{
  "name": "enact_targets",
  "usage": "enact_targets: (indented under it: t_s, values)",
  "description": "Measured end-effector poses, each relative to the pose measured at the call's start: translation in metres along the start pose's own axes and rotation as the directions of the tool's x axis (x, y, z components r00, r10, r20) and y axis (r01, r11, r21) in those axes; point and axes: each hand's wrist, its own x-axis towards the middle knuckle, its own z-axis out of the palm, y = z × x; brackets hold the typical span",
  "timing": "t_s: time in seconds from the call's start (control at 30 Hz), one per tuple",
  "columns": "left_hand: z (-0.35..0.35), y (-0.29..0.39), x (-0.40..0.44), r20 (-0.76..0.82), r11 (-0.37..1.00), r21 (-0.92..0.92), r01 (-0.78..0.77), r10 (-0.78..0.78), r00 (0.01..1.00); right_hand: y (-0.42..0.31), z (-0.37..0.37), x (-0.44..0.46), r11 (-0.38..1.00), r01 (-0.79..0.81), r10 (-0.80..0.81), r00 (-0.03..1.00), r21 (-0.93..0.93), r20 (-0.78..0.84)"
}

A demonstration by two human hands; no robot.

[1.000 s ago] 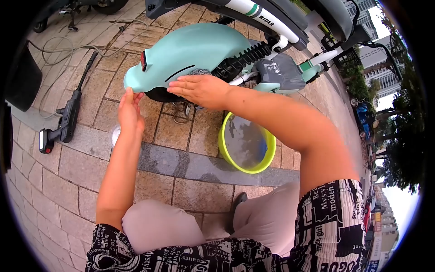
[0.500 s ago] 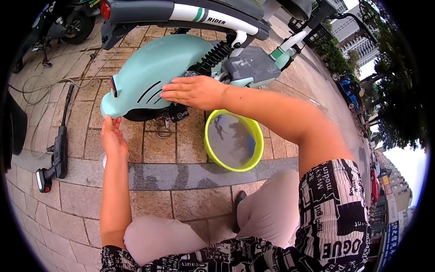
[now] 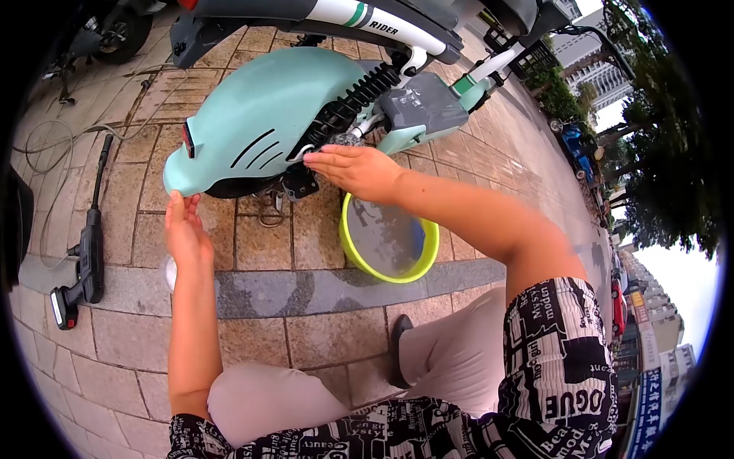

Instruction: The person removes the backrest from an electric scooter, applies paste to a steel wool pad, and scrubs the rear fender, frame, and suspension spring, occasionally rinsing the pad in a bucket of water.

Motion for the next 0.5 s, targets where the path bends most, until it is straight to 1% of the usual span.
enact_targets:
  t_s: [0.07, 0.1, 0.17, 0.2, 0.27, 0.33, 0.37, 0.4, 0.47, 0.5]
  values:
    - [-0.004, -0.004, 0.005, 0.012, 1.000, -0.013, 0.005, -0.005, 1.000, -0.003, -0.012, -0.017, 0.974, -0.207, 0.218, 0.969, -0.094, 0.120]
    - [-0.005, -0.006, 0.007, 0.030, 1.000, -0.032, 0.000, 0.001, 1.000, -0.006, -0.016, -0.013, 0.975, -0.202, 0.213, 0.969, -0.091, 0.126]
    - [-0.001, -0.006, 0.004, 0.032, 0.999, -0.051, -0.008, 0.009, 0.999, -0.017, -0.037, 0.013, 0.996, -0.057, 0.062, 0.995, 0.071, -0.074]
    - [0.001, -0.005, 0.003, 0.039, 0.997, -0.070, -0.025, 0.027, 0.999, -0.024, -0.041, 0.032, 0.999, -0.009, 0.014, 0.993, 0.040, -0.120]
    - [-0.001, -0.008, 0.005, 0.037, 0.997, -0.068, -0.034, 0.037, 0.999, -0.032, -0.023, 0.070, 0.993, -0.066, 0.085, 0.977, 0.100, -0.197]
    - [-0.004, -0.009, 0.006, 0.031, 0.997, -0.064, -0.044, 0.046, 0.998, -0.025, -0.009, 0.070, 0.995, -0.079, 0.073, 0.991, -0.059, -0.109]
    - [-0.004, -0.008, 0.005, 0.040, 0.997, -0.067, -0.040, 0.043, 0.998, -0.023, 0.001, 0.054, 0.997, -0.061, 0.059, 0.998, -0.056, -0.036]
    - [-0.003, -0.006, 0.005, 0.048, 0.996, -0.075, -0.039, 0.043, 0.998, -0.022, 0.008, 0.032, 0.992, -0.034, 0.037, 0.999, -0.125, 0.021]
    - [-0.003, -0.006, 0.005, 0.054, 0.997, -0.073, -0.036, 0.040, 0.998, -0.028, 0.008, 0.006, 0.965, -0.258, 0.262, 0.952, -0.041, 0.160]
    - [-0.003, -0.006, 0.005, 0.057, 0.996, -0.075, -0.039, 0.043, 0.997, -0.029, 0.008, 0.004, 0.966, -0.256, 0.260, 0.952, -0.041, 0.164]
